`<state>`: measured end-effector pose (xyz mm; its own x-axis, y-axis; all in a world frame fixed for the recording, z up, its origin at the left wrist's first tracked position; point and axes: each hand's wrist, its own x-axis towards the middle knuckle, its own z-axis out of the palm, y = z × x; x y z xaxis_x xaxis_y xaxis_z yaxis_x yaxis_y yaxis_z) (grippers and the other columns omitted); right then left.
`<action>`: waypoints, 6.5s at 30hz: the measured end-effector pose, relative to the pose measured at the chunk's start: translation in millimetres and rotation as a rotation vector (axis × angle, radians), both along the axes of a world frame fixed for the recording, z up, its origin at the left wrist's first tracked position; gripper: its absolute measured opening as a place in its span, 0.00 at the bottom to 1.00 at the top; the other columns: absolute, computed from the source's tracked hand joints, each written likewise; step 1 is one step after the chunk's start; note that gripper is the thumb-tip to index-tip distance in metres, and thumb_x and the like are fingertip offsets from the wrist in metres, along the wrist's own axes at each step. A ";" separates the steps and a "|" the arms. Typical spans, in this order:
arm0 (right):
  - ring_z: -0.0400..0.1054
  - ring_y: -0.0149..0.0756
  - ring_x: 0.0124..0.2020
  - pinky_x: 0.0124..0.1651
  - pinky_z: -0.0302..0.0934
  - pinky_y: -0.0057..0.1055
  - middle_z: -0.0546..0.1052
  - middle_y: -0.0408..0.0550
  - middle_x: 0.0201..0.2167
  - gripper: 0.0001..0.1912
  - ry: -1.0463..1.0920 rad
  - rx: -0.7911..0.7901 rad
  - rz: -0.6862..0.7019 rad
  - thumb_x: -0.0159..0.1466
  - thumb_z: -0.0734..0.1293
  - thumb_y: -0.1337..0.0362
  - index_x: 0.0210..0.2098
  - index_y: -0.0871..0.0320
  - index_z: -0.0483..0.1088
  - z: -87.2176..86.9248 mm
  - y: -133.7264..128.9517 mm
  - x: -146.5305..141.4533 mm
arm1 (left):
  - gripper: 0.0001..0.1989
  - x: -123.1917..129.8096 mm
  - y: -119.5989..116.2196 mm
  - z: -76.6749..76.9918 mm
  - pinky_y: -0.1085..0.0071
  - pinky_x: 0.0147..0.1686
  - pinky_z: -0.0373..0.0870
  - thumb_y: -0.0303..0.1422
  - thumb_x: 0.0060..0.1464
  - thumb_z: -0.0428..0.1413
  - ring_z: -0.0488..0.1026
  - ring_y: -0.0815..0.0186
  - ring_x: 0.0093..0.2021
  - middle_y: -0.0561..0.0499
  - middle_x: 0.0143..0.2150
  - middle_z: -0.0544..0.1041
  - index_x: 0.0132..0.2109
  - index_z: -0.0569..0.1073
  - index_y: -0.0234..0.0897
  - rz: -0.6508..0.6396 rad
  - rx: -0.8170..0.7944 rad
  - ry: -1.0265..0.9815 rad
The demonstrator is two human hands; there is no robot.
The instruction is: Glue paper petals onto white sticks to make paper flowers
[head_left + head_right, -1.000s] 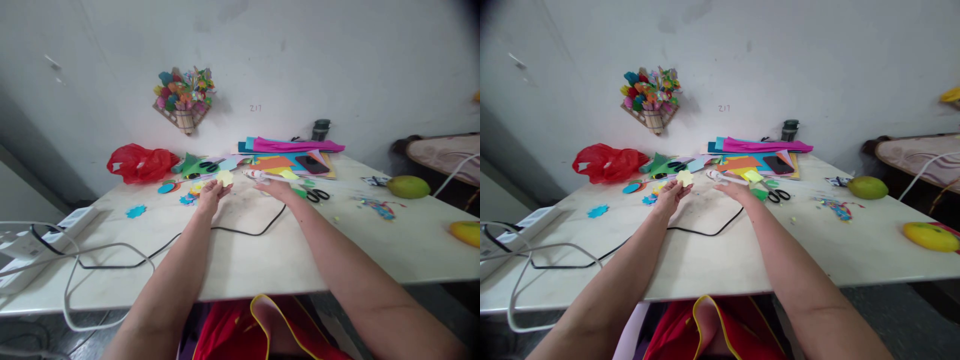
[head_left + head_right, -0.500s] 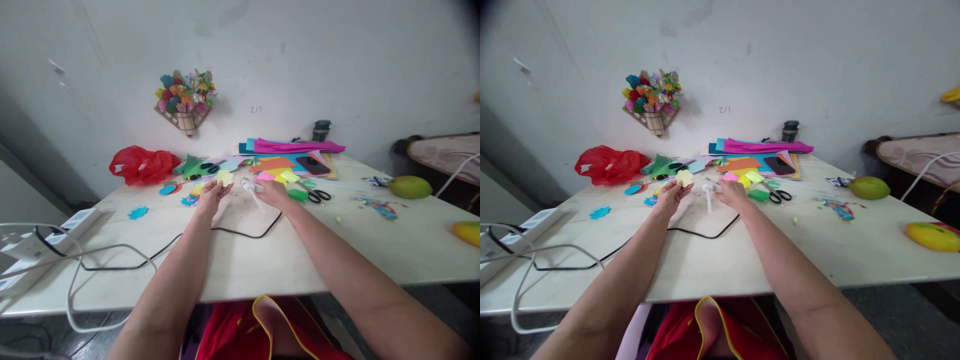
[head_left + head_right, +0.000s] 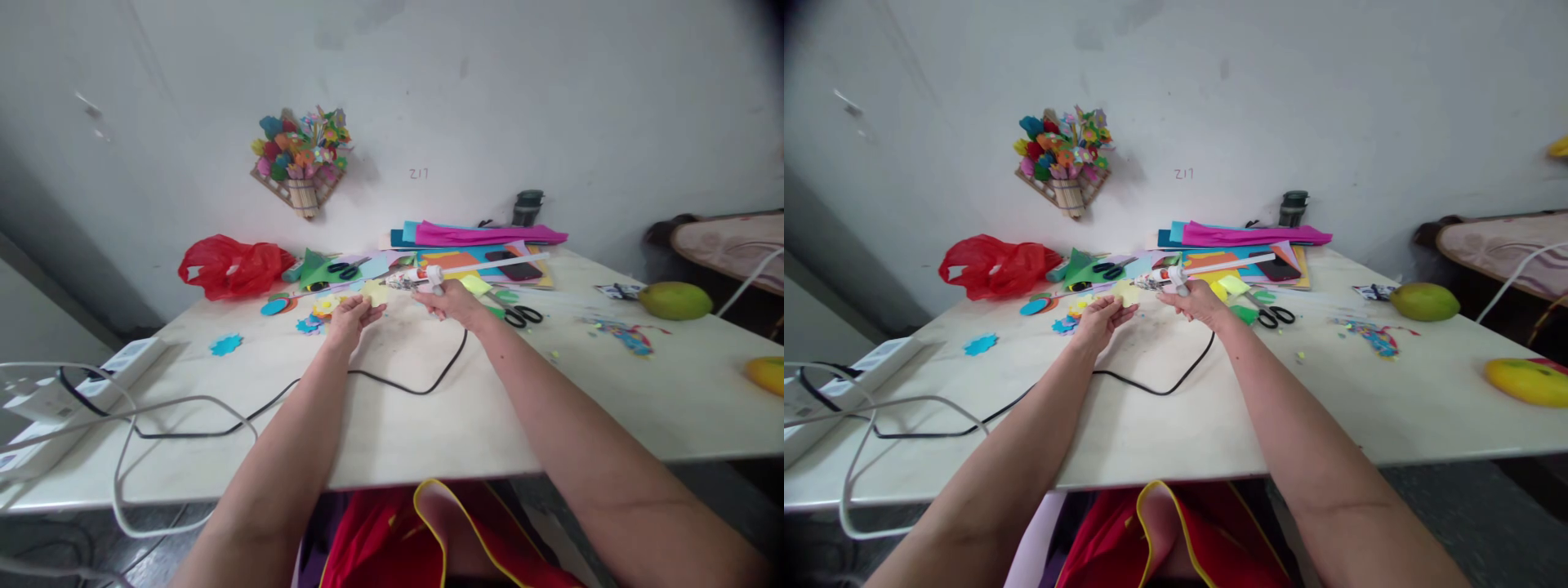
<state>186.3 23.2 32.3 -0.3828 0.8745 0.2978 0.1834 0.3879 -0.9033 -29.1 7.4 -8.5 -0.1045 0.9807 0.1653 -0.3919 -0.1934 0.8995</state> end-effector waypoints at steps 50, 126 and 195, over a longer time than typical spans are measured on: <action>0.66 0.38 0.34 0.34 0.58 0.29 0.74 0.46 0.30 0.18 -0.437 0.329 -0.210 0.50 0.67 0.49 0.32 0.55 0.70 3.6 -5.3 -6.4 | 0.06 4.0 -4.1 6.4 0.73 0.32 0.73 0.23 0.46 0.56 0.76 0.63 0.34 0.47 0.29 0.75 0.33 0.66 0.30 -0.005 -0.072 -0.038; 0.64 0.42 0.46 0.44 0.56 0.33 0.72 0.53 0.44 0.21 -1.014 0.557 -0.204 0.60 0.58 0.60 0.53 0.56 0.63 -38.7 -6.8 -44.4 | 0.09 2.0 -2.0 5.7 0.65 0.42 0.71 0.28 0.40 0.61 0.76 0.61 0.37 0.49 0.30 0.78 0.32 0.71 0.33 0.019 0.065 -0.122; 0.65 0.31 0.26 0.30 0.59 0.29 0.74 0.46 0.25 0.09 0.049 0.269 -0.190 0.53 0.65 0.61 0.28 0.60 0.72 -8.6 8.2 -19.9 | 0.12 14.7 -6.2 4.7 0.71 0.30 0.72 0.32 0.39 0.63 0.75 0.66 0.28 0.50 0.25 0.75 0.30 0.70 0.30 -0.139 -0.054 0.123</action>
